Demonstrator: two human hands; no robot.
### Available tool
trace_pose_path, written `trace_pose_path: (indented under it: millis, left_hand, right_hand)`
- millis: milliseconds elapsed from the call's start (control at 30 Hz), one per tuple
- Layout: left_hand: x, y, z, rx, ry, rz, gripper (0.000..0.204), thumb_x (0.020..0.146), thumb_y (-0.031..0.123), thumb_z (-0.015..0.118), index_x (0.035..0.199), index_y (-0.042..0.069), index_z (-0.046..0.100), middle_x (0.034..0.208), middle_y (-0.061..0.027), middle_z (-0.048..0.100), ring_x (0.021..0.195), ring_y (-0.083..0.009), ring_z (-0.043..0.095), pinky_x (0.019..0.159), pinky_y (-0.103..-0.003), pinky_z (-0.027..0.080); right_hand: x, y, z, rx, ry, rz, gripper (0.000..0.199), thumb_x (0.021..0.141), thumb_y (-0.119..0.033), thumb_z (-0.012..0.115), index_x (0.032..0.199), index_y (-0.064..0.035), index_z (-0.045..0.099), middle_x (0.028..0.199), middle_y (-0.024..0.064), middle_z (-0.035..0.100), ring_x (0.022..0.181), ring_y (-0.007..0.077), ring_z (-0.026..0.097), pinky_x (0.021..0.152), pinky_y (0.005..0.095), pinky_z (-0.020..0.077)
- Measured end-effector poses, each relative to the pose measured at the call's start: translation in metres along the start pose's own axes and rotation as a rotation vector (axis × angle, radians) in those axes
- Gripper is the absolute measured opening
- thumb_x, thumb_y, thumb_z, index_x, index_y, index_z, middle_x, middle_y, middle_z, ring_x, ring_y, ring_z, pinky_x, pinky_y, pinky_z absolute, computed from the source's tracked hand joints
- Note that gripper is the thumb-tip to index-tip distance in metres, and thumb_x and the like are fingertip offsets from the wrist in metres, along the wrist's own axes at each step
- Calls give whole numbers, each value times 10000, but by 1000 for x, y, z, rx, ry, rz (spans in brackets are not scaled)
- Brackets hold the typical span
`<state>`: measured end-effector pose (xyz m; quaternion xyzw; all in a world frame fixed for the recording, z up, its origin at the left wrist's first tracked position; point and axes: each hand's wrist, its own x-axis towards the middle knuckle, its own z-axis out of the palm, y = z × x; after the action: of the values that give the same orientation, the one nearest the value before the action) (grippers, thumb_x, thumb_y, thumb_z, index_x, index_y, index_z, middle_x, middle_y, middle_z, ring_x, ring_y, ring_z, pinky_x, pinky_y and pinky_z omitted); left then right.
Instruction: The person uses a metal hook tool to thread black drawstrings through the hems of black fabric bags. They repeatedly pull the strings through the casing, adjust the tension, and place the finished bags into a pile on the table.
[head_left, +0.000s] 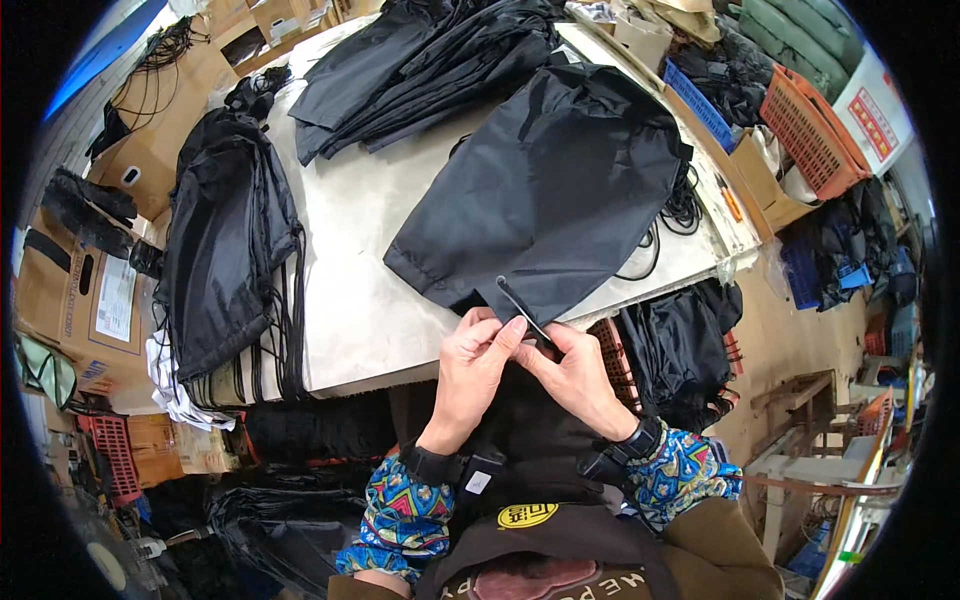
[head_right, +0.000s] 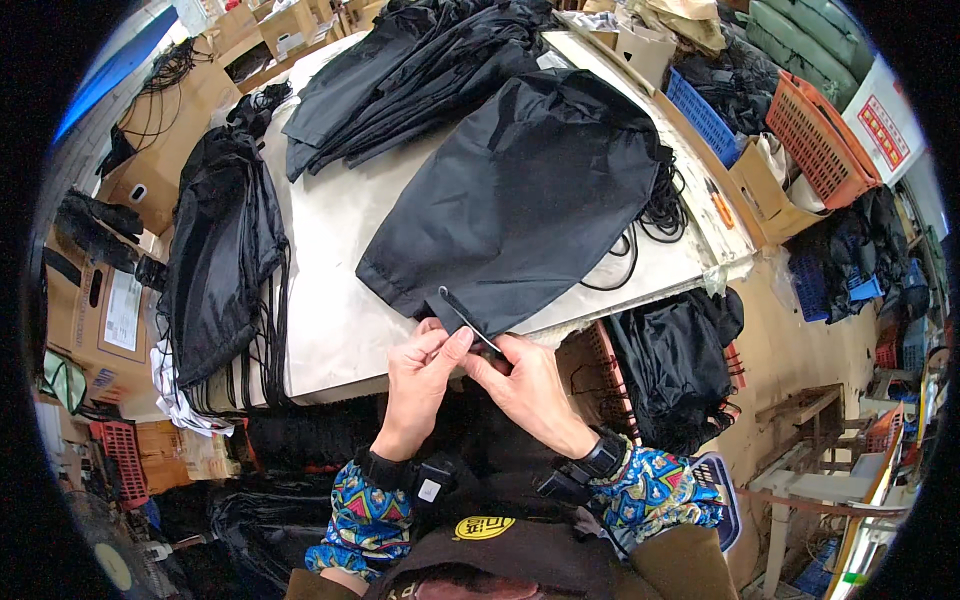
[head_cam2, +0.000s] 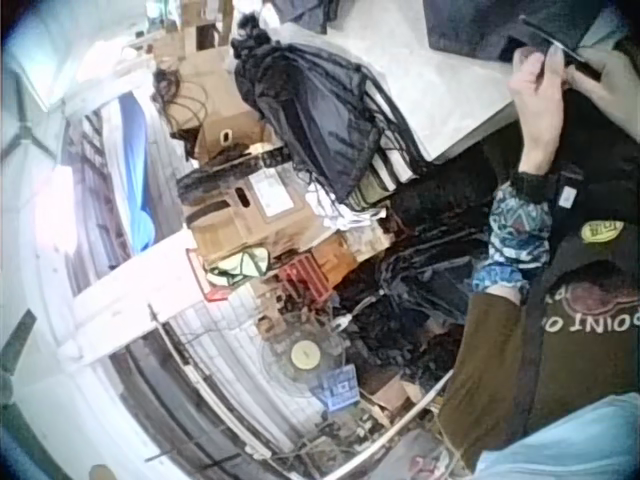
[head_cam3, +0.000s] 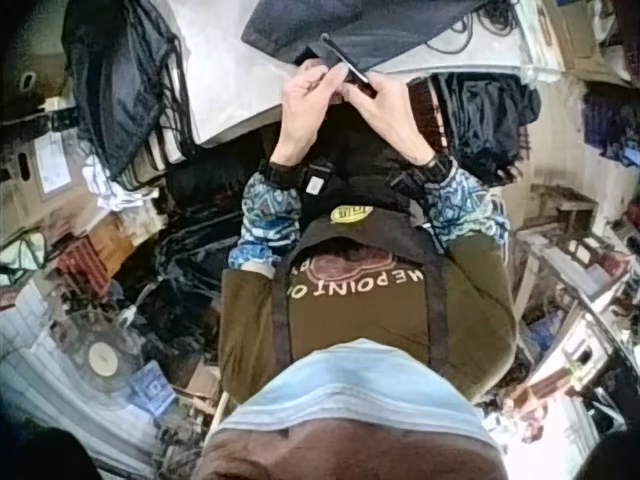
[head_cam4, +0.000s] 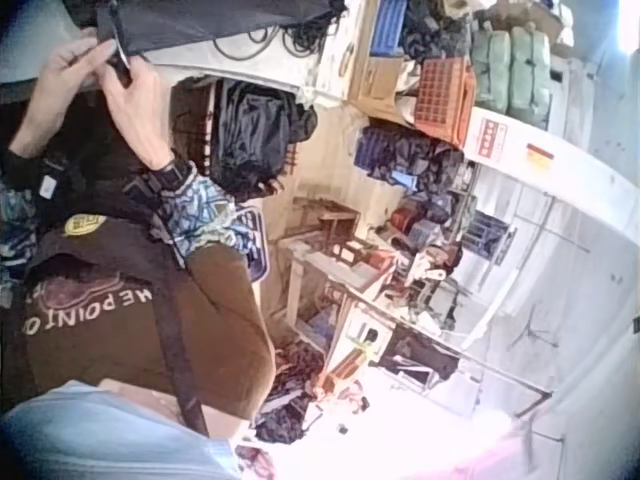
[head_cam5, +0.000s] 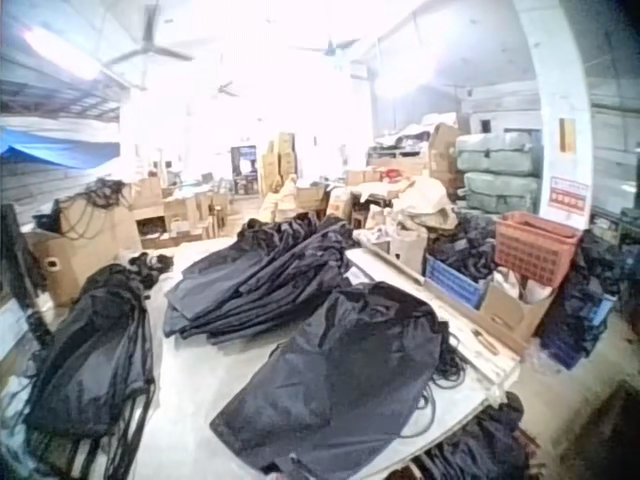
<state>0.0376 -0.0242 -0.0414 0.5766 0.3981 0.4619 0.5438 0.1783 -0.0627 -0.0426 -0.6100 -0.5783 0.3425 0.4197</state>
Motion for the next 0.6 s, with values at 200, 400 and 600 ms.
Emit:
trace_pose_path:
  millis: [200, 400, 600]
  left_hand:
    - [-3, -4, -3, -186, -37, -204, 247, 915, 183, 596, 791, -27, 634, 756, -21, 503, 615, -67, 498, 525, -207, 421]
    - [-6, 1, -6, -325, -95, -296, 224, 932, 161, 563, 800, -14, 608, 854, -68, 621, 696, -114, 619, 610, -240, 522]
    - [-3, 4, 5, -588, 45, -350, 190, 925, 184, 578, 850, 10, 591, 832, -91, 640, 720, -147, 646, 617, -267, 550]
  right_hand:
    - [-1, 4, 2, 140, 38, 62, 142, 828, -117, 620, 822, 25, 625, 632, 76, 577, 596, 101, 526, 533, 295, 408]
    - [3, -3, -6, -149, 133, -119, 140, 808, -108, 612, 843, 28, 616, 707, 175, 582, 633, 329, 591, 561, 370, 452]
    - [5, -14, -16, 13, 54, -7, 205, 898, -163, 575, 971, 28, 581, 777, 196, 608, 684, 323, 614, 609, 359, 462]
